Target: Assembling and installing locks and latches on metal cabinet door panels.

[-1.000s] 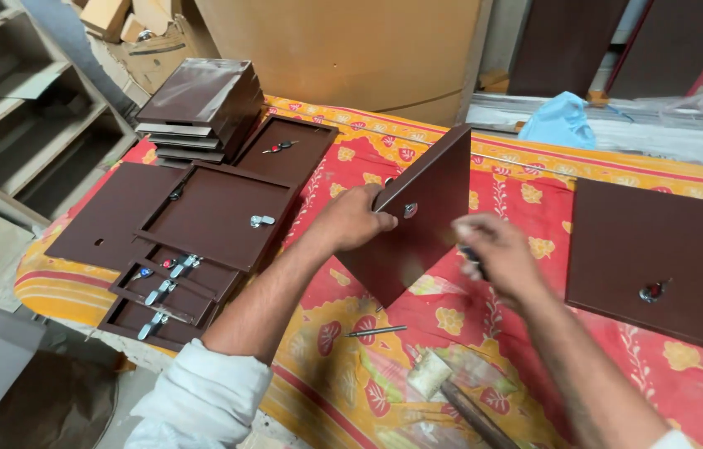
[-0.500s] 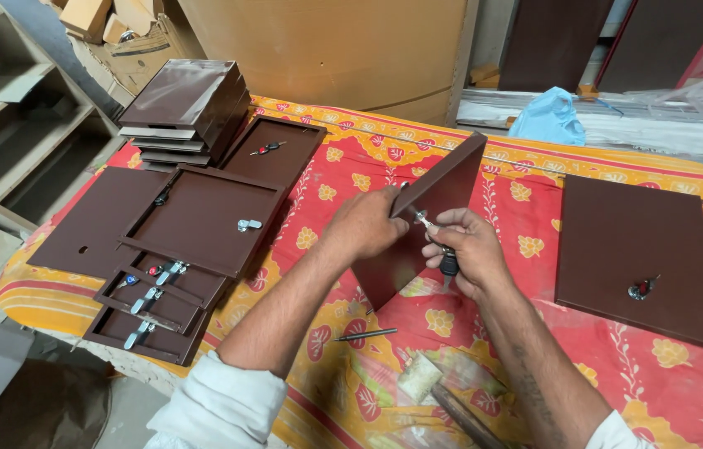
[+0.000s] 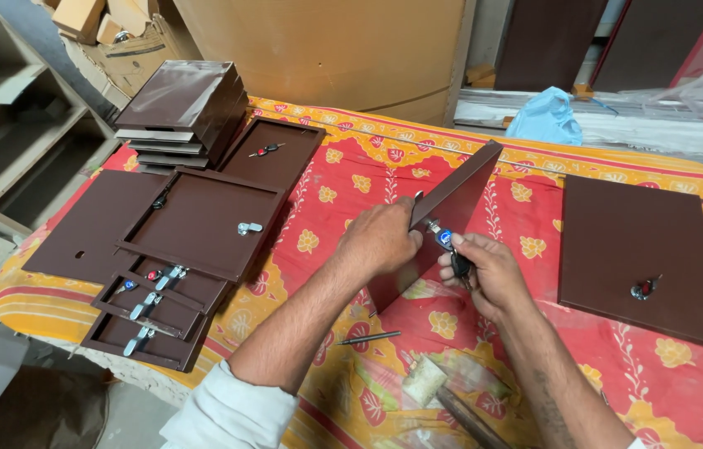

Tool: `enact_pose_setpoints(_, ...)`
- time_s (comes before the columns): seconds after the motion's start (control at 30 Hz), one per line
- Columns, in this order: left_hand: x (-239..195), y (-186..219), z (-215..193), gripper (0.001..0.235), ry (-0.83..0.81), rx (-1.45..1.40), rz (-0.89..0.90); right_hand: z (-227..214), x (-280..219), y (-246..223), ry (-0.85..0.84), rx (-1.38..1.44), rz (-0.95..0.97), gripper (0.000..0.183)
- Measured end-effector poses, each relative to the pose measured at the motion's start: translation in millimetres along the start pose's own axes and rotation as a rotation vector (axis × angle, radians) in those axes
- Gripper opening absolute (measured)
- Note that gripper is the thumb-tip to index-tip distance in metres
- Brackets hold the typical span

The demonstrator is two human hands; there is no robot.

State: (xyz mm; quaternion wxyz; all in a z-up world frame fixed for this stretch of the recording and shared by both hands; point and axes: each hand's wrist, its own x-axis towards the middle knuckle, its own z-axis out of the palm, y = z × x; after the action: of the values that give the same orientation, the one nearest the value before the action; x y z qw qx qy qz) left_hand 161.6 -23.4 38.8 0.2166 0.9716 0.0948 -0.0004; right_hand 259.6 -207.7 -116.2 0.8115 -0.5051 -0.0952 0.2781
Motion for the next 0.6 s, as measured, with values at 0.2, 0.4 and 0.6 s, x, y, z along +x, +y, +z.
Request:
enact_pose_setpoints(0.2, -7.6, 6.9, -7.7, 0.051, 0.07, -0.066, -0.049, 21.8, -11.2, -16.0, 0.019, -0.1, 0.024, 0.021)
enact_pose_setpoints(0.4, -9.0, 2.2, 1.2, 0.069, 0.231, -0.109, 0.038, 51.1, -41.3, -19.9, 0.268, -1.05, -0.76, 0.042)
enact_pose_setpoints(0.6, -12.9, 3.2, 7.9, 0.069, 0.268, -0.092, 0.102, 22.6, -14.9, 5.6, 0.08, -0.232, -0.196, 0.024)
